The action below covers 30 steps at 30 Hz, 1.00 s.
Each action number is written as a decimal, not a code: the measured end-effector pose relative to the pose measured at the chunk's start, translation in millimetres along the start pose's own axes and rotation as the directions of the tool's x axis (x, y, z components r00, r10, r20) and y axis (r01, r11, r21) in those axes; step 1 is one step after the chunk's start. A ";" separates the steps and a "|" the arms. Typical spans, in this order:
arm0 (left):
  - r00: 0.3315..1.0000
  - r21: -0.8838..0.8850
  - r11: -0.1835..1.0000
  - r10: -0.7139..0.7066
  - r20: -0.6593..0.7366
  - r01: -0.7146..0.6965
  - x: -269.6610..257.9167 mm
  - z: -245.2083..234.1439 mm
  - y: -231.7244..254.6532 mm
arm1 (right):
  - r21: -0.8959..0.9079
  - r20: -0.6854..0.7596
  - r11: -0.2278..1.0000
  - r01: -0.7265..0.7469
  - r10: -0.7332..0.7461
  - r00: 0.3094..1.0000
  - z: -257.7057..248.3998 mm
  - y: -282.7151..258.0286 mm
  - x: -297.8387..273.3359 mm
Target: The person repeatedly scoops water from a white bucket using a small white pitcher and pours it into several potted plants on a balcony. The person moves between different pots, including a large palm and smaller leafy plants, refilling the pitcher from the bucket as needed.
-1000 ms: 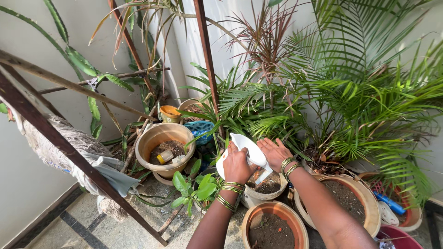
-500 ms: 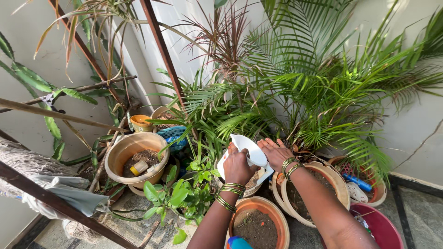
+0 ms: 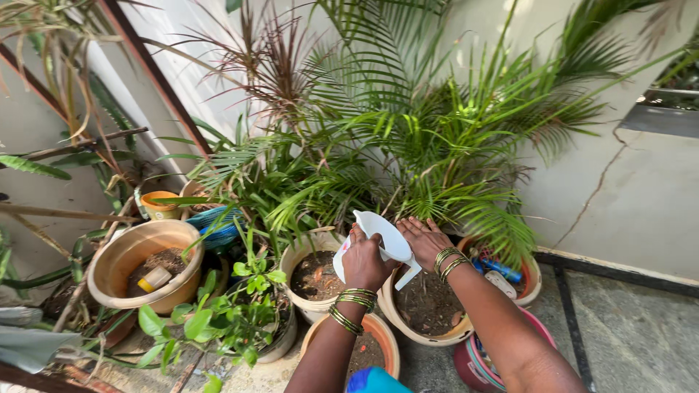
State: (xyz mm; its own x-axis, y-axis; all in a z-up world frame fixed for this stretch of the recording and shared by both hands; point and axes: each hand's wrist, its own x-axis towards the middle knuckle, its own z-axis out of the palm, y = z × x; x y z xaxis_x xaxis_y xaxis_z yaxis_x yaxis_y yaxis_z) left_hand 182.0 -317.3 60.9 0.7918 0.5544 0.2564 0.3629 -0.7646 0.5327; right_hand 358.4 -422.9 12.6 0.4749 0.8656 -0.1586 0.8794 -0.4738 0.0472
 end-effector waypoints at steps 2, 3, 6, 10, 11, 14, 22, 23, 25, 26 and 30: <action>0.999 0.013 0.999 0.044 -0.026 -0.043 0.4 11.0 16.4 | 0.000 -0.008 1.000 -0.024 0.024 1.000 9.2 20.6 -10.5; 0.997 0.019 0.998 0.068 -0.036 -0.068 0.4 17.3 25.0 | 0.001 -0.012 0.999 -0.039 0.040 0.999 14.0 31.2 -17.0; 0.990 0.042 0.991 0.132 -0.057 -0.130 1.0 34.8 51.3 | -0.018 -0.018 0.997 -0.075 0.074 0.997 20.4 61.9 -35.8; 0.984 -0.020 0.984 0.179 0.026 -0.178 0.9 55.6 83.1 | -0.003 -0.003 0.987 -0.160 0.160 0.987 24.1 94.9 -71.5; 0.978 -0.022 0.979 0.205 0.025 -0.205 0.7 60.7 90.5 | 0.001 0.031 0.982 -0.190 0.190 0.981 25.3 102.2 -80.3; 0.969 -0.057 0.972 0.234 0.079 -0.230 0.1 74.2 111.6 | -0.002 -0.015 0.971 -0.239 0.239 0.971 32.2 121.7 -104.2; 0.926 -0.124 0.922 0.375 0.048 -0.367 -7.8 101.3 148.0 | 0.038 -0.036 0.932 -0.359 0.361 0.932 65.5 156.6 -148.6; 0.919 -0.128 0.914 0.392 0.037 -0.384 -7.8 103.8 150.8 | 0.033 -0.054 0.932 -0.360 0.362 0.931 67.1 161.0 -152.5; 0.923 -0.161 0.924 0.366 0.117 -0.346 -8.1 108.7 154.7 | 0.033 -0.064 0.927 -0.374 0.375 0.925 70.9 165.6 -159.5; 0.923 -0.184 0.940 0.324 0.209 -0.288 -10.3 111.5 156.3 | 0.038 -0.056 0.922 -0.386 0.388 0.920 73.0 166.5 -163.4; 0.906 -0.239 0.892 0.414 0.089 -0.385 -12.6 126.3 173.0 | 0.060 -0.002 0.902 -0.428 0.429 0.903 74.5 176.8 -180.6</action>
State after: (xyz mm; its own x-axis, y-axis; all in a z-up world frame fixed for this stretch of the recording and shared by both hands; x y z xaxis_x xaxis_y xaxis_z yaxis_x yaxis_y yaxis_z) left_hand 296.9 -498.1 47.9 0.9113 0.1559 0.3811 -0.0982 -0.8165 0.5689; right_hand 425.5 -675.0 -23.9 0.8063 0.5791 -0.1207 0.5877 -0.8075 0.0512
